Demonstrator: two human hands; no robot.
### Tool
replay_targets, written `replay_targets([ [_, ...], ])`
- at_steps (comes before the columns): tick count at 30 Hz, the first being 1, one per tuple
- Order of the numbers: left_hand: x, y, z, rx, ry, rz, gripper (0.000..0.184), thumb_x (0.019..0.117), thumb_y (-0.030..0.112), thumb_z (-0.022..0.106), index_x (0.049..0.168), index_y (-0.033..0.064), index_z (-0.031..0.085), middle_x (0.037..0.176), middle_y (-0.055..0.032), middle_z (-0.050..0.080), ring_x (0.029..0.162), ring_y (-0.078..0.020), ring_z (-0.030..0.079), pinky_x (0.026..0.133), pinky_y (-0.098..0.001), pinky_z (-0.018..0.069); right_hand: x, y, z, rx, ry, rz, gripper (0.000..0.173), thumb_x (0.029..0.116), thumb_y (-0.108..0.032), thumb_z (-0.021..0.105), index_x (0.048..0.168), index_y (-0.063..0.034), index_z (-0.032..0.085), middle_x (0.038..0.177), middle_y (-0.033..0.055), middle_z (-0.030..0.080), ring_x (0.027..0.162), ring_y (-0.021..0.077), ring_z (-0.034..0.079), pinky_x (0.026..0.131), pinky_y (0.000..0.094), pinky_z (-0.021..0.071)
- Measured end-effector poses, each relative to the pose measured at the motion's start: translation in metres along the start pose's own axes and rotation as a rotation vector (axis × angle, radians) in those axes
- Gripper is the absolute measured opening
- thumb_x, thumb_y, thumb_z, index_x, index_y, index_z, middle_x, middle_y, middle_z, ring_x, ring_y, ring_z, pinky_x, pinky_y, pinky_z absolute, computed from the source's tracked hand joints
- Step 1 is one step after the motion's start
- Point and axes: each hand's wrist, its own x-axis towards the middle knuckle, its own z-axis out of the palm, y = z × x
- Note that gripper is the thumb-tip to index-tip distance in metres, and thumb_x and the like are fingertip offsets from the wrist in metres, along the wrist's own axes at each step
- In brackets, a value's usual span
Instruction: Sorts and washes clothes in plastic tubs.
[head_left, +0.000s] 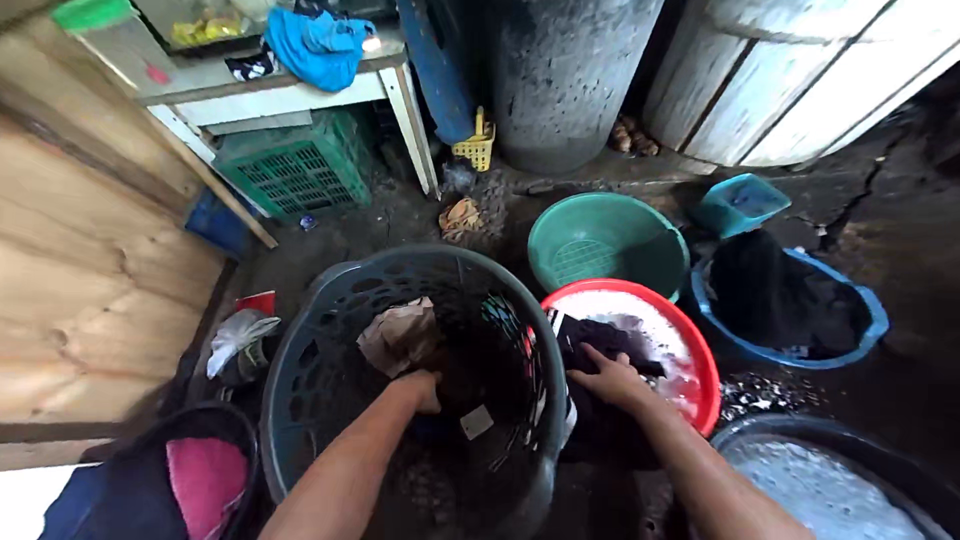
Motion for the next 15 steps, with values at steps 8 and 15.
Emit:
replay_targets([
  [8,0.092,-0.005,0.08,0.33,-0.12,-0.097,0.078,0.0903,0.012,0.075,0.158,0.0248,0.039,0.17,-0.0163,0.015,0.152,-0.0555,0.004,0.104,-0.0879,0.015,0.052,-0.015,-0.003,-0.226,-0.167,-0.087,0.071,0.1009,-0.054,0.056,0.144,0.0024,0.054,0.15,0.0293,0.049,0.145,0.0468,0.039,0.117,0.0679,0.0275],
  [15,0.09,-0.008,0.074,0.342,-0.162,-0.014,0.051,0.0973,0.001,0.06,0.147,0.0055,0.051,0.151,-0.0264,0.047,0.142,-0.0486,0.041,0.107,-0.0657,0.0422,0.105,-0.001,0.06,0.208,0.137,-0.252,0.045,0.1067,-0.018,0.052,0.143,0.0089,0.052,0.144,0.0281,0.055,0.137,0.0344,0.052,0.118,0.0452,0.0368],
])
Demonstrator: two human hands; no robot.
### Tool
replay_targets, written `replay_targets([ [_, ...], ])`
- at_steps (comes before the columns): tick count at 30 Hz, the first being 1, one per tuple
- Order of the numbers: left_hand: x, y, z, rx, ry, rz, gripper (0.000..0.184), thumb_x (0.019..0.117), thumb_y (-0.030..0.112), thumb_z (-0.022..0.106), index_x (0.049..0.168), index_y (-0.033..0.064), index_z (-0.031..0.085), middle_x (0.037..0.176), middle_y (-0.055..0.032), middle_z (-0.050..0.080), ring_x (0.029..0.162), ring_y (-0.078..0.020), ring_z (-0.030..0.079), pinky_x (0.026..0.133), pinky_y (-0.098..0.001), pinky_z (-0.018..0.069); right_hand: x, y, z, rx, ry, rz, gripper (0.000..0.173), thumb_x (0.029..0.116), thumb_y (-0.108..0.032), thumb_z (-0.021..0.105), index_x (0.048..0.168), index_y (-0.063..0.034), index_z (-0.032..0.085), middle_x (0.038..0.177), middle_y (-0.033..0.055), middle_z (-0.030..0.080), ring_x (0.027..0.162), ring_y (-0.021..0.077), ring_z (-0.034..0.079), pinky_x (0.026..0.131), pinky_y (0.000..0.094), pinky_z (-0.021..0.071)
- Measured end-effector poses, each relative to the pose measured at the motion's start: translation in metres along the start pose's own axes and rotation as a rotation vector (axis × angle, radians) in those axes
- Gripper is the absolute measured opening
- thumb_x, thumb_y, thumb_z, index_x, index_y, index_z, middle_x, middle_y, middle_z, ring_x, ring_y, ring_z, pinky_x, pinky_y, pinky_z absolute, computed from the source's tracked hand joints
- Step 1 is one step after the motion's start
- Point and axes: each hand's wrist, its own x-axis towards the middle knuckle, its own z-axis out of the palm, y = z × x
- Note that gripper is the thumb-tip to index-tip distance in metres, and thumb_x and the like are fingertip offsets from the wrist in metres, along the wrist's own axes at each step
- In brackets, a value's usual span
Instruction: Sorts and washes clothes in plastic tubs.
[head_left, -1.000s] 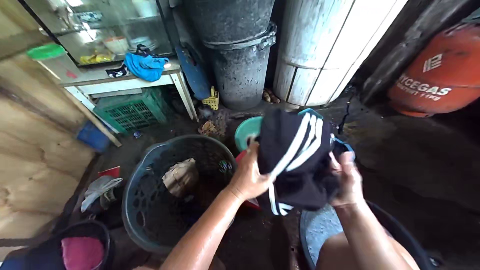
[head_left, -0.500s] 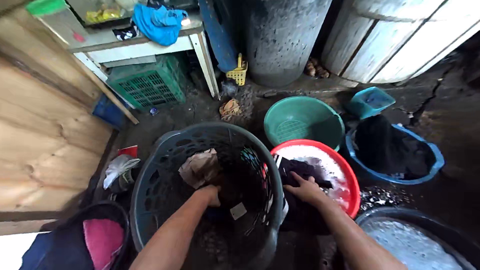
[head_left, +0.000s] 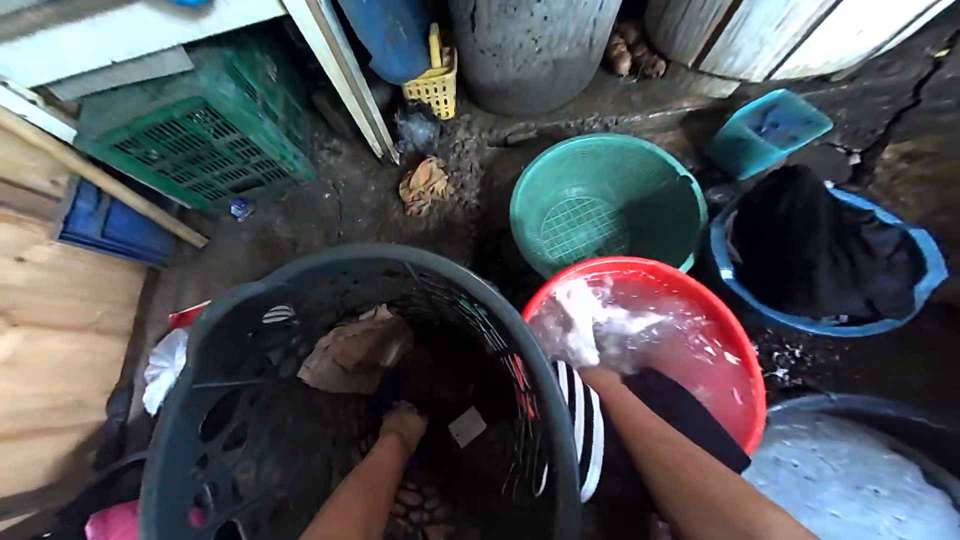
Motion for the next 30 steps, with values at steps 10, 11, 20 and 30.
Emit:
replay_targets([
  [10,-0.249,-0.007,-0.096,-0.499,0.545,0.224,0.031,0.0871,0.005,0.069,0.118,0.0028,0.064,0.108,-0.0194,0.067,0.104,-0.0347,0.065,0.089,-0.058,0.0512,-0.045,-0.016,-0.083,-0.035,-0.237,0.052,0.044,0.1024,-0.032,0.062,0.129,0.0036,0.065,0.131,0.026,0.064,0.125,0.0379,0.06,0.108,0.057,0.0438],
  [11,-0.277,-0.009,-0.095,-0.614,0.748,0.317,0.032,0.0834,0.005,0.068,0.115,0.0044,0.065,0.104,-0.0131,0.068,0.098,-0.0254,0.066,0.085,-0.0502,0.054,-0.059,-0.019,-0.099,0.157,-0.187,0.033,0.036,0.1024,-0.021,0.063,0.129,0.0036,0.064,0.127,0.024,0.065,0.117,0.0327,0.063,0.103,0.0507,0.0483],
  [20,-0.415,0.036,-0.081,-0.64,1.304,0.925,0.066,0.0988,0.043,0.062,0.156,0.0163,0.041,0.149,-0.0002,0.053,0.118,-0.01,0.065,0.09,-0.029,0.0623,-0.184,-0.069,-0.209,0.831,0.116,-0.082,0.035,0.1106,-0.023,0.038,0.138,-0.0051,0.049,0.112,0.012,0.068,0.096,0.023,0.071,0.08,0.0432,0.062],
  [30,-0.281,-0.115,0.05,-1.121,1.274,-0.246,0.096,0.0932,0.029,0.073,0.162,0.0013,0.013,0.156,-0.0364,0.033,0.14,-0.0525,0.04,0.11,-0.0663,0.0364,-0.174,-0.044,-0.166,0.181,0.135,0.068,0.064,0.1032,-0.034,0.062,0.152,0.0004,0.042,0.146,0.0348,0.049,0.133,0.0514,0.049,0.105,0.0694,0.0398],
])
